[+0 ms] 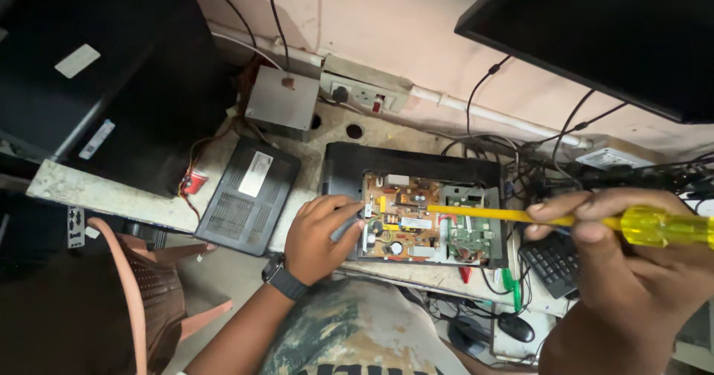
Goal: The person uses a yellow-handled screwdriver to loosen and tighten screws on an exposed circuit board inside an open electronic device. They also use a white pen-like tool to point at or touch components on the board while working at a cluttered workbench.
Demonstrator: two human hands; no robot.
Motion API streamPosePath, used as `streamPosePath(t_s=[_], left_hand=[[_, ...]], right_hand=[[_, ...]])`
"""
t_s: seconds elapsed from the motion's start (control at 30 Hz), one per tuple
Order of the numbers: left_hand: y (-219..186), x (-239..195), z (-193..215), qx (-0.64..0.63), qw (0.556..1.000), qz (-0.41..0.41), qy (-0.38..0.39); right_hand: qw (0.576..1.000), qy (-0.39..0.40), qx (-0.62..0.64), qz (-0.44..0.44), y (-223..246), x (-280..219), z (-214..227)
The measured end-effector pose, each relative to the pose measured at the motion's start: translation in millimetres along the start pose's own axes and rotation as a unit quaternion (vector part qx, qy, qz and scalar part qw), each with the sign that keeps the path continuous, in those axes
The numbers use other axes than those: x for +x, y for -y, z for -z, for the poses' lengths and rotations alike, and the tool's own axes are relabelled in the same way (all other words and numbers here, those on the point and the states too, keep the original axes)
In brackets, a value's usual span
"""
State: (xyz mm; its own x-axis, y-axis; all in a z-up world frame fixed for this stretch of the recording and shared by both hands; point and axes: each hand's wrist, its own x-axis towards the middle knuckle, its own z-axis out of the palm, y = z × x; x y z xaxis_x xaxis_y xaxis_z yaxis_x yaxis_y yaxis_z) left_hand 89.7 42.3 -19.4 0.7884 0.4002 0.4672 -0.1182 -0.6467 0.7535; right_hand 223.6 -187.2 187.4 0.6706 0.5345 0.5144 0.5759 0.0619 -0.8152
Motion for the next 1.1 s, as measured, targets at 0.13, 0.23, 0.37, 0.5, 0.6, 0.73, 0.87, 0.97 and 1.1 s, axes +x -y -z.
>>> streamPosePath(t_s=[0.13, 0.23, 0.37, 0.5, 0.6, 0.73, 0.87, 0.97, 1.1], left_hand=[[2.4, 0.6, -0.8, 0.008, 0.999, -0.042, -0.015], [-1.0, 2.4, -1.9, 0.016, 0.998, -0.048, -0.030], [-0.7, 1.8, -1.6, 0.019, 0.998, -0.053, -0.030], [-0.6, 2.0, -1.6, 0.017, 0.997, -0.058, -0.038], [-1.1, 0.9, -1.6, 0.018, 0.998, -0.055, -0.040], [0.4, 0.3, -3.4, 0.018, 0.997, -0.054, -0.047], [1.3, 0.2, -4.9, 0.015, 0.997, -0.056, -0.050], [2.5, -0.2, -5.5, 0.014, 0.997, -0.058, -0.053], [4.5, -1.5, -7.0, 0.013, 0.997, -0.053, -0.050]], right_hand=[[1.000, -0.022, -0.013, -0.018, -7.0, -2.4, -7.3], [0.998, -0.049, 0.012, -0.042, -4.5, -10.2, -17.0], [0.998, -0.024, 0.050, -0.040, -13.8, -8.0, -16.1], [0.997, 0.017, 0.071, -0.015, -29.2, -3.0, -11.4], [0.997, 0.032, 0.061, -0.021, -33.9, -6.6, -10.2], [0.997, 0.055, 0.059, -0.017, -41.8, -6.4, -9.9], [0.995, 0.069, 0.073, -0.018, -49.4, -3.3, -8.3], [0.994, 0.080, 0.073, -0.016, -52.4, -1.6, -6.7], [0.993, 0.082, 0.077, -0.021, -53.4, -1.3, -6.3]])
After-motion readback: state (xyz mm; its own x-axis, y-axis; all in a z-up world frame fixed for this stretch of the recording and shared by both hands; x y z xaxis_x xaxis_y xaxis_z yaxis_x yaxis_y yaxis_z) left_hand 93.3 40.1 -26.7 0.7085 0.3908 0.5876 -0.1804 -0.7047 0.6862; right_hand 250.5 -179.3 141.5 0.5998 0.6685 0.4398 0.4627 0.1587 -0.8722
